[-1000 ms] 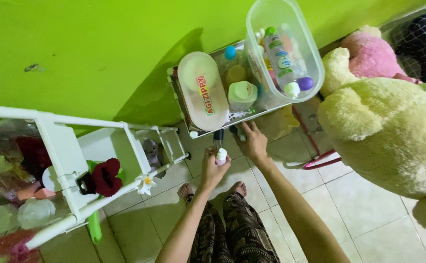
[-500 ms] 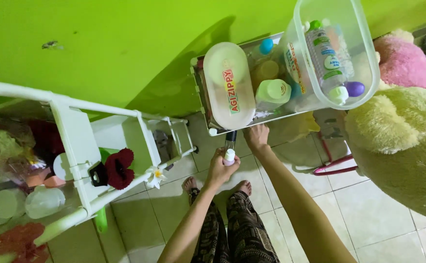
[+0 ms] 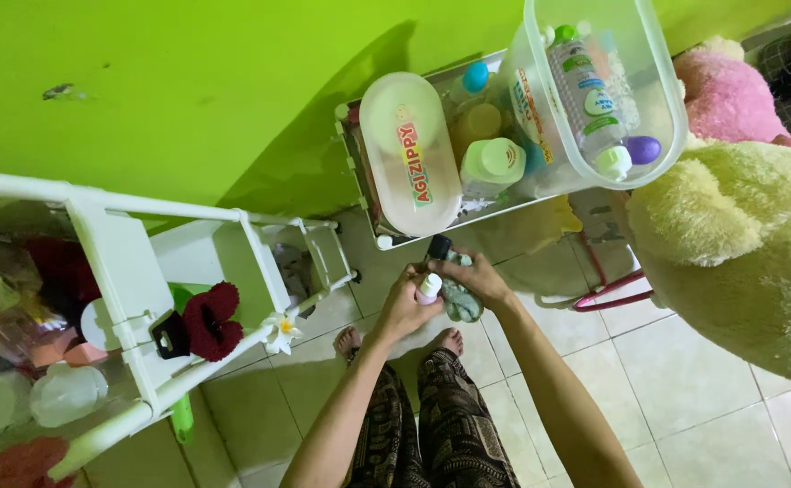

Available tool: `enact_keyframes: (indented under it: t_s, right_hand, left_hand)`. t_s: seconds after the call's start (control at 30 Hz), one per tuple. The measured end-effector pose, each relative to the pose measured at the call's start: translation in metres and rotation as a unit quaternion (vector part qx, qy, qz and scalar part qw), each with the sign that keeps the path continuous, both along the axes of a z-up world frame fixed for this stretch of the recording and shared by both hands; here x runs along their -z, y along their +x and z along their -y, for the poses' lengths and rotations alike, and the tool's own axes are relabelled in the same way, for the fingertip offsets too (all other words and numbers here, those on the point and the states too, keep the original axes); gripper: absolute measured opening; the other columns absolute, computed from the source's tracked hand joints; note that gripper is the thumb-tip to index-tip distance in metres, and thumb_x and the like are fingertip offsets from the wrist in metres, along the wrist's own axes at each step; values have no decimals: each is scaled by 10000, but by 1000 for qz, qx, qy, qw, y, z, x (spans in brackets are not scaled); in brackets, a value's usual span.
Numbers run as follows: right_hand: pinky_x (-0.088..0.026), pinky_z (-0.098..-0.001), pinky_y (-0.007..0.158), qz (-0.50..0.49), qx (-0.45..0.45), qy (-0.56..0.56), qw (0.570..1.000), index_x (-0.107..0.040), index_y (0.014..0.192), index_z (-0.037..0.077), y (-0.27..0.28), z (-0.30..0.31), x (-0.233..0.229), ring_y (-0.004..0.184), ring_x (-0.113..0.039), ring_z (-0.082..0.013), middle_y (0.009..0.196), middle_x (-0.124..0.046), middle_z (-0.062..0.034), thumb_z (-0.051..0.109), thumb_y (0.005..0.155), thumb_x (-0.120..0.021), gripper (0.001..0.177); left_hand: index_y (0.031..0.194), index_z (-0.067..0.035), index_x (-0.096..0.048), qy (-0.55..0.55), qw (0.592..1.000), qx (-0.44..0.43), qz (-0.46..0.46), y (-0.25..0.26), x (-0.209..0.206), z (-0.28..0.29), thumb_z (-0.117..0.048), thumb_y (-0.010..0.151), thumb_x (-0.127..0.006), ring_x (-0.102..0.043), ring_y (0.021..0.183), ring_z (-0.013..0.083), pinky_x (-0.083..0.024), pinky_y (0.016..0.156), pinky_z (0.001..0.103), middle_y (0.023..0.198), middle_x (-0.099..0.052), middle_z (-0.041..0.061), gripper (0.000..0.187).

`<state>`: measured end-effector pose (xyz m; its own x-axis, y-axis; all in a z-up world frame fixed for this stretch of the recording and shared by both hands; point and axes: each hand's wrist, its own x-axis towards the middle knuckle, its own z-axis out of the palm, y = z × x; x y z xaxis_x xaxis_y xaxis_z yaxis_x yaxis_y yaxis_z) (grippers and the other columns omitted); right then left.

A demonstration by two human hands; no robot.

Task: Organizing and wiping down personal care items on a multi-tiered plastic storage rack.

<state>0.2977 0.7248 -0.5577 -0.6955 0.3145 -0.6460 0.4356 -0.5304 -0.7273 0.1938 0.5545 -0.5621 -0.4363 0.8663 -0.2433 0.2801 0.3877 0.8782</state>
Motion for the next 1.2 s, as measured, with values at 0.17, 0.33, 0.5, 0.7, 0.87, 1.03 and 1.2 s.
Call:
enact_keyframes:
  t_s: [0.17, 0.33, 0.5, 0.7, 0.87, 1.03, 1.2]
  right_hand:
    - [-584, -310, 764, -36, 45, 114, 992, -722, 1161, 11, 4, 4, 26, 851, -697, -148, 995, -754, -76, 232, 837, -815, 403]
    - [-555, -336, 776, -6, 117, 322, 940, -720, 1128, 29, -17, 5, 17, 855, -690, -183, 971, -745, -96, 198, 815, -833, 372]
    - [-562, -399, 837, -20, 118, 501, 857, -733, 1079, 69, -42, 22, 19, 939, -716, -317, 1078, -728, -133, 186, 796, -837, 323]
    - [-559, -461, 793, 110, 89, 537, 832, -765, 1075, 146, -57, 38, 37, 930, -702, -355, 1106, -732, -105, 270, 781, -828, 325]
    - [-558, -476, 792, 163, 68, 514, 839, -764, 1076, 160, -58, 34, 55, 926, -707, -353, 1104, -735, -85, 318, 770, -826, 350]
    - [-559, -483, 795, 195, 46, 517, 832, -759, 1090, 153, -57, 30, 58, 936, -699, -370, 1125, -717, -113, 317, 760, -828, 376]
    - [-565, -486, 788, 172, 45, 543, 821, -750, 1099, 157, -58, 31, 63, 933, -701, -370, 1122, -714, -123, 307, 741, -812, 393]
  left_hand:
    - [1123, -19, -666, 42, 994, -102, 9, 3, 12, 10, -242, 801, -780, -678, 876, 220, -573, 743, 359, 1079, -665, 99, 409]
    - [1023, -82, -680, -59, 946, -316, 28, -19, 49, 40, -425, 889, -787, -624, 704, 170, -544, 653, 305, 903, -699, 97, 384]
    - [1004, -31, -609, 87, 894, -427, -105, -67, 54, 32, -465, 938, -788, -582, 805, 214, -505, 760, 400, 938, -553, 86, 474]
    - [1098, -7, -678, 89, 885, -455, 44, -110, 94, -9, -400, 880, -804, -690, 895, 257, -556, 816, 400, 1027, -739, 145, 466]
    - [1235, -21, -559, 116, 930, -343, 52, -117, 99, -41, -233, 803, -766, -703, 935, 223, -601, 784, 357, 1112, -678, 115, 524]
    - [1121, 94, -595, 122, 950, -232, -172, -131, 222, -49, -184, 886, -741, -622, 780, 292, -510, 640, 430, 909, -619, 241, 392]
    - [957, 32, -612, -26, 983, -140, -112, -145, 222, -59, -112, 936, -607, -633, 768, 375, -470, 680, 510, 808, -612, 216, 146]
